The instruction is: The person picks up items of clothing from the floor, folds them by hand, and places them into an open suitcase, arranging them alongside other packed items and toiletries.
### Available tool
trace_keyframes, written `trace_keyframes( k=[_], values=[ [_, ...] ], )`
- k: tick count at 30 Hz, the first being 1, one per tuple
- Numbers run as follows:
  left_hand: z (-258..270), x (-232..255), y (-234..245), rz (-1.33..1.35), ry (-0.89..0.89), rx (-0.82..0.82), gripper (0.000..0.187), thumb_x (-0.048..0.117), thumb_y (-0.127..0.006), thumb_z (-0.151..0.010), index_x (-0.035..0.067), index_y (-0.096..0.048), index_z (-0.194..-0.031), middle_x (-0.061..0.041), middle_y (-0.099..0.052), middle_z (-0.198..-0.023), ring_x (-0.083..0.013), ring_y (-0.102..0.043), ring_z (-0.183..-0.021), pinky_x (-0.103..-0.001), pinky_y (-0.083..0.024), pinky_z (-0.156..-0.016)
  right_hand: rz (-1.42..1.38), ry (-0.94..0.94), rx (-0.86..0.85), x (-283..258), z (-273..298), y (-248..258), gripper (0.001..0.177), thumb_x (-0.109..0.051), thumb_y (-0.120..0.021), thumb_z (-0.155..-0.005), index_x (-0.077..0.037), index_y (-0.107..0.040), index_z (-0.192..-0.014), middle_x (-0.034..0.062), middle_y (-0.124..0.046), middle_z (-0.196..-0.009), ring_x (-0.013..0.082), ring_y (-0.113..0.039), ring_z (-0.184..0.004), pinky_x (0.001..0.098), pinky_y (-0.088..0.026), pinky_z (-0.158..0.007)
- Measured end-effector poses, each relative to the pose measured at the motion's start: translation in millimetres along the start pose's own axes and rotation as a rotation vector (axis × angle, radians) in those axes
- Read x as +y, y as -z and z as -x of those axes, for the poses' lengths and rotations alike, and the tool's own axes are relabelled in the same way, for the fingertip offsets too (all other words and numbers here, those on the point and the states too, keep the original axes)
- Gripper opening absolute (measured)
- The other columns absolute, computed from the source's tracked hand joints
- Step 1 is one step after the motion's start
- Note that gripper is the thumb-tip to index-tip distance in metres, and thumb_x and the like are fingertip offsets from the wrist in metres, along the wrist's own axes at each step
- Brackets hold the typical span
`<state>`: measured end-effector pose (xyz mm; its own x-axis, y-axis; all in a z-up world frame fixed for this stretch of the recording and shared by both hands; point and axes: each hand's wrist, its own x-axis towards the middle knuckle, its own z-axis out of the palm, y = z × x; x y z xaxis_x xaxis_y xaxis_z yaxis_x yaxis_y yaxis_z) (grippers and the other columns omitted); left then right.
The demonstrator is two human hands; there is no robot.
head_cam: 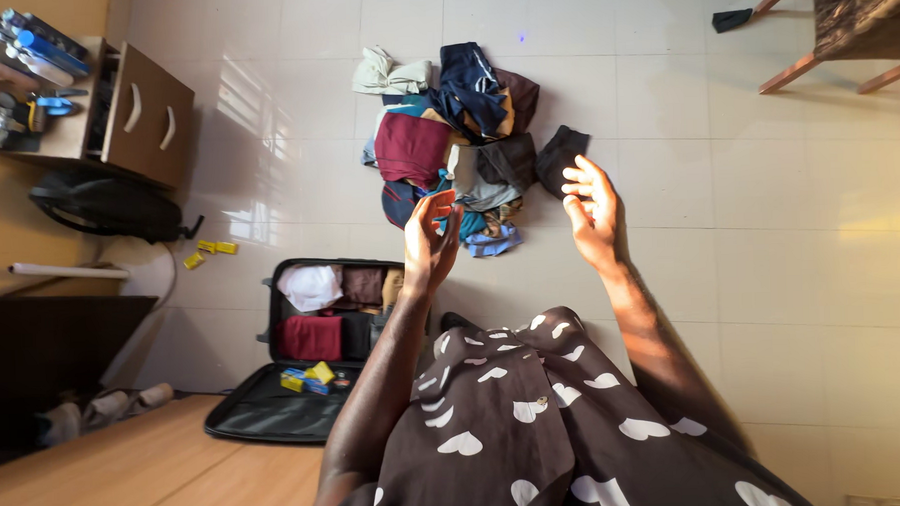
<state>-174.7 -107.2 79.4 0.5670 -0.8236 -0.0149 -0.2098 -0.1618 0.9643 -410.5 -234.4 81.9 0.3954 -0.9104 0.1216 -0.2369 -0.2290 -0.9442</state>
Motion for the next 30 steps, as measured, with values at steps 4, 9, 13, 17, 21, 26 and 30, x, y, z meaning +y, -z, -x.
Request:
trace_keyframes(
  k=[4,9,13,17,21,26,30],
  values=[
    [12.4,15.8,-44.6,0.016,-0.031,-0.031,0.036,0.030,-0.064,-0.103,0.002,-0.066,-0.126,-0.010,-0.071,-0.115,-0.0197,-0.069,-0.104,-0.035,-0.051,-0.093,-0.022,0.029,-0.027,23.1,6.2,26.0,0.055,-0.003,-0.059,-0.098,-0.006,-0.046,-0.152,0.0147,-0.064,-0.135,0.0185,-0.066,-0.110,0.0315,-0.055,-0.090],
    [44.9,24.7,-104.0,0.061,0.055,-0.059,0.040,0.032,-0.063,-0.104,0.002,-0.063,-0.131,-0.011,-0.071,-0.109,-0.0192,-0.069,-0.102,-0.032,-0.054,-0.089,-0.040,0.012,-0.159,39.4,33.5,51.2,0.056,-0.003,-0.060,-0.097,-0.006,-0.047,-0.151,0.0110,-0.066,-0.133,0.0182,-0.066,-0.111,0.0311,-0.054,-0.089],
    [71.3,35.2,-145.4,-0.048,-0.019,-0.094,0.039,0.021,-0.068,-0.096,0.001,-0.064,-0.129,-0.011,-0.070,-0.117,-0.0208,-0.069,-0.103,-0.035,-0.055,-0.083,-0.085,0.002,-0.241,39.0,54.4,64.3,0.061,0.003,-0.055,-0.091,-0.007,-0.048,-0.151,0.0100,-0.067,-0.136,0.0184,-0.067,-0.114,0.0305,-0.056,-0.090],
    [84.2,47.0,-175.6,0.088,-0.016,-0.104,0.039,0.014,-0.069,-0.097,0.000,-0.061,-0.132,-0.013,-0.065,-0.123,-0.0230,-0.068,-0.111,-0.035,-0.058,-0.087,-0.039,-0.077,-0.366,34.0,58.4,84.4,0.065,0.005,-0.065,-0.089,-0.010,-0.047,-0.150,0.0104,-0.066,-0.135,0.0191,-0.069,-0.114,0.0301,-0.055,-0.084],
    [79.5,53.5,-188.4,0.066,0.026,-0.085,0.041,0.013,-0.069,-0.094,0.002,-0.059,-0.132,-0.011,-0.064,-0.126,-0.0223,-0.067,-0.109,-0.033,-0.059,-0.079,-0.102,-0.039,-0.340,28.2,48.8,108.3,0.065,0.005,-0.061,-0.090,-0.012,-0.046,-0.151,0.0105,-0.066,-0.137,0.0206,-0.069,-0.113,0.0305,-0.056,-0.085],
    [59.0,47.9,-204.3,0.073,-0.081,-0.073,0.042,0.012,-0.073,-0.092,0.004,-0.064,-0.133,-0.012,-0.069,-0.121,-0.0247,-0.070,-0.101,-0.038,-0.059,-0.085,-0.007,-0.011,-0.261,25.9,33.9,129.2,0.062,0.001,-0.059,-0.090,-0.011,-0.047,-0.150,0.0104,-0.067,-0.137,0.0206,-0.068,-0.115,0.0329,-0.055,-0.087],
    [35.1,61.0,-211.3,-0.091,-0.102,-0.209,0.055,0.016,-0.082,-0.082,0.006,-0.061,-0.132,-0.012,-0.067,-0.126,-0.0254,-0.070,-0.104,-0.042,-0.056,-0.086,-0.004,-0.043,-0.177,30.6,20.9,136.7,0.061,0.001,-0.059,-0.091,-0.012,-0.048,-0.149,0.0100,-0.068,-0.136,0.0203,-0.069,-0.113,0.0329,-0.054,-0.085]
  ],
)
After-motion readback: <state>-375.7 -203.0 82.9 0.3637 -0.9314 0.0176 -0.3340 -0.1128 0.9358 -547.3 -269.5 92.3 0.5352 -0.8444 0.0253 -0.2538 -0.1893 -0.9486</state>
